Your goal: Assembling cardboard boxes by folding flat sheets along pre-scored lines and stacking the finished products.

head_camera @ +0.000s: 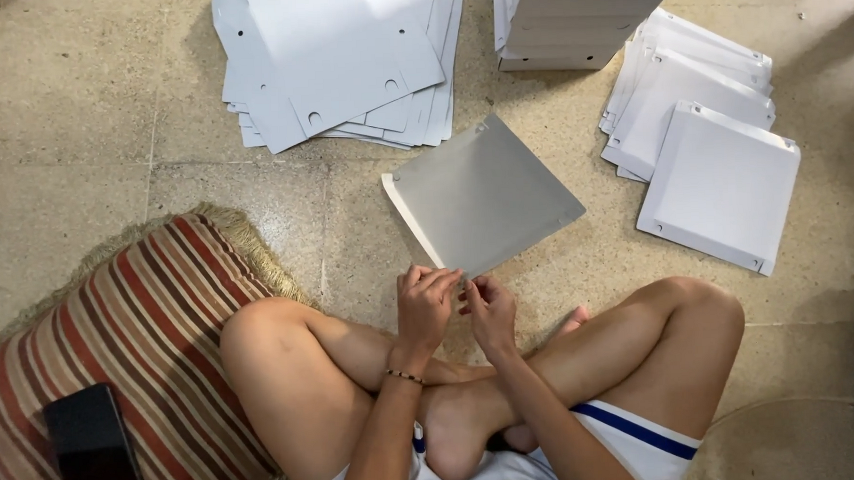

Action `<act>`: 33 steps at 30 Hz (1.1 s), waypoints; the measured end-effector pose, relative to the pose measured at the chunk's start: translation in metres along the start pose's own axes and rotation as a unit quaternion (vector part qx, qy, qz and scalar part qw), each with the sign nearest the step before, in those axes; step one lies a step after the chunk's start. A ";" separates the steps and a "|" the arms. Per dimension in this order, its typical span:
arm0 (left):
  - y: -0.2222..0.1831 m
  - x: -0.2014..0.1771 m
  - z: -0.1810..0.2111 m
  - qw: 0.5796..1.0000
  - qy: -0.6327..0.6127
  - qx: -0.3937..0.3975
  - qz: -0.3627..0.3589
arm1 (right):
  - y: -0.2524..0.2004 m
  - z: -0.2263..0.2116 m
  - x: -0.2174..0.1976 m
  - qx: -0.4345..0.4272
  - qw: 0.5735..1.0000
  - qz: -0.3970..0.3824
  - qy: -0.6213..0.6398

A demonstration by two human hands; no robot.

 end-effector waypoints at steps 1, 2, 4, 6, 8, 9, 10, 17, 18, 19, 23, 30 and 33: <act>0.000 0.002 0.001 1.000 -0.003 -0.002 -0.007 | 0.000 0.000 -0.002 -0.003 1.000 0.006 0.000; 0.000 0.003 0.002 1.000 -0.006 -0.003 -0.014 | 0.001 0.001 -0.003 -0.005 1.000 0.013 0.000; 0.000 0.004 0.003 1.000 -0.007 0.000 -0.008 | 0.001 0.000 -0.003 -0.008 1.000 0.017 -0.002; -0.001 0.004 0.004 1.000 -0.008 0.003 -0.003 | 0.001 -0.002 -0.004 -0.011 1.000 0.020 -0.004; -0.001 0.007 0.002 1.000 -0.011 -0.003 -0.013 | 0.001 -0.003 -0.005 -0.012 1.000 0.026 0.012; -0.001 0.007 0.003 1.000 -0.011 -0.002 -0.013 | 0.001 -0.002 -0.006 -0.012 0.999 0.028 0.012; 0.000 0.007 0.002 1.000 -0.014 -0.010 -0.014 | 0.002 0.000 -0.005 -0.006 0.999 0.023 0.023; 0.002 0.006 -0.003 0.999 -0.040 -0.027 -0.023 | 0.002 0.009 0.000 0.028 0.993 0.006 0.112; 0.001 0.007 -0.005 0.999 -0.041 -0.027 -0.023 | 0.002 0.008 -0.001 0.028 0.993 0.006 0.112; 0.001 0.008 -0.006 0.999 -0.038 -0.028 -0.024 | 0.001 0.007 0.001 0.033 0.993 0.000 0.116; 0.001 0.005 -0.005 0.999 -0.025 -0.020 -0.020 | 0.003 0.005 0.004 0.025 0.992 -0.019 0.122; 0.005 0.003 -0.006 0.998 -0.019 -0.031 -0.052 | 0.000 -0.008 0.007 0.025 0.994 -0.037 0.100; 0.006 0.007 -0.009 0.997 -0.013 -0.029 -0.075 | 0.001 -0.005 0.008 0.028 0.993 -0.039 0.112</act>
Point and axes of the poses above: each hand's wrist, its own y-axis towards the middle knuckle, its own x-axis out of the palm, z = x × y, the point moved 10 cm from there along y, towards the middle knuckle, and after that the axes turned 2 degrees about -y, right-handed, at the moved point
